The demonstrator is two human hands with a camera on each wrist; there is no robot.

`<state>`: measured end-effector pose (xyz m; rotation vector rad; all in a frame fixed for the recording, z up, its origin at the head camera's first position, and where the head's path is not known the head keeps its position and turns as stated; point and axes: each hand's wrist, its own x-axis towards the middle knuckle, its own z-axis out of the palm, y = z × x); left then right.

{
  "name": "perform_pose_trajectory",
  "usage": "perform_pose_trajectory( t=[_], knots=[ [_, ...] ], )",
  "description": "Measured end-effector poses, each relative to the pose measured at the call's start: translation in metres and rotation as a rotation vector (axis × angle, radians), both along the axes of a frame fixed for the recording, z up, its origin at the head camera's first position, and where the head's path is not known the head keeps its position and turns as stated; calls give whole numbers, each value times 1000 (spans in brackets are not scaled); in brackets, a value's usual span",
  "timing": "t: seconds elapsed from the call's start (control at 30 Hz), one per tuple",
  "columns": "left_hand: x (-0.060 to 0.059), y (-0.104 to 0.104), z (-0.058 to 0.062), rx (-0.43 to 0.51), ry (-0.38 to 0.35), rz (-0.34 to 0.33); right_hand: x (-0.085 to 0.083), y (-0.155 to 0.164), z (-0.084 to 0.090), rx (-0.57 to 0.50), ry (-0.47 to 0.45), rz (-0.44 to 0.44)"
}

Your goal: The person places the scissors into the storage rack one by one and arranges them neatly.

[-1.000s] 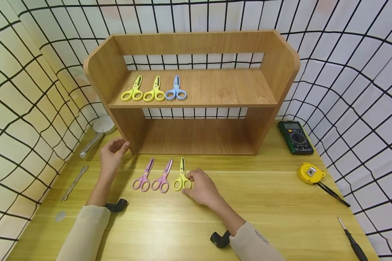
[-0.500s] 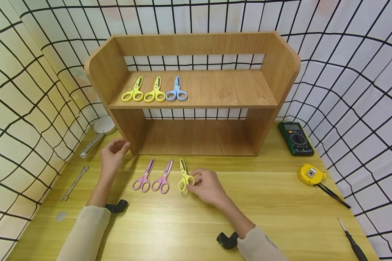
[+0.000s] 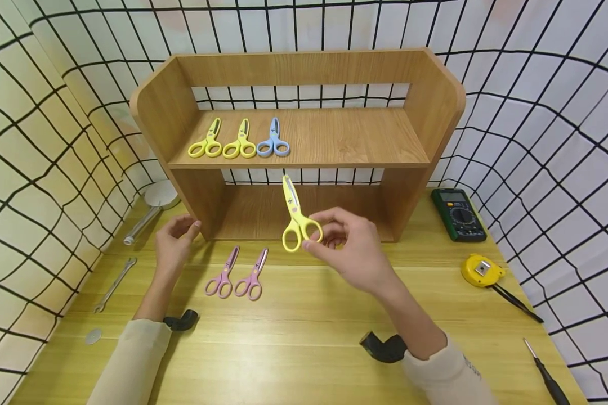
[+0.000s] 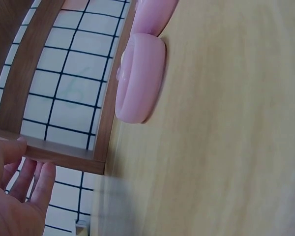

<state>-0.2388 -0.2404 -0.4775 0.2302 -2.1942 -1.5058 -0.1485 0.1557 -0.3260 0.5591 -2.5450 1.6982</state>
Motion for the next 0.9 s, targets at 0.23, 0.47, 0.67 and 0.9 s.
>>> perform_pose_trajectory(
  t=[0.23, 0.47, 0.67, 0.9],
  knots=[
    [0, 1, 2, -1, -4, -3, -47, 9, 53, 62, 96, -136],
    [1, 0, 1, -7, -20, 4, -103, 1, 78, 155, 55, -199],
    [1, 0, 0, -1, -16, 7, -136, -10, 81, 138, -32, -195],
    [0, 0, 0, -1, -8, 6, -146, -13, 75, 189, -29, -195]
  ],
)
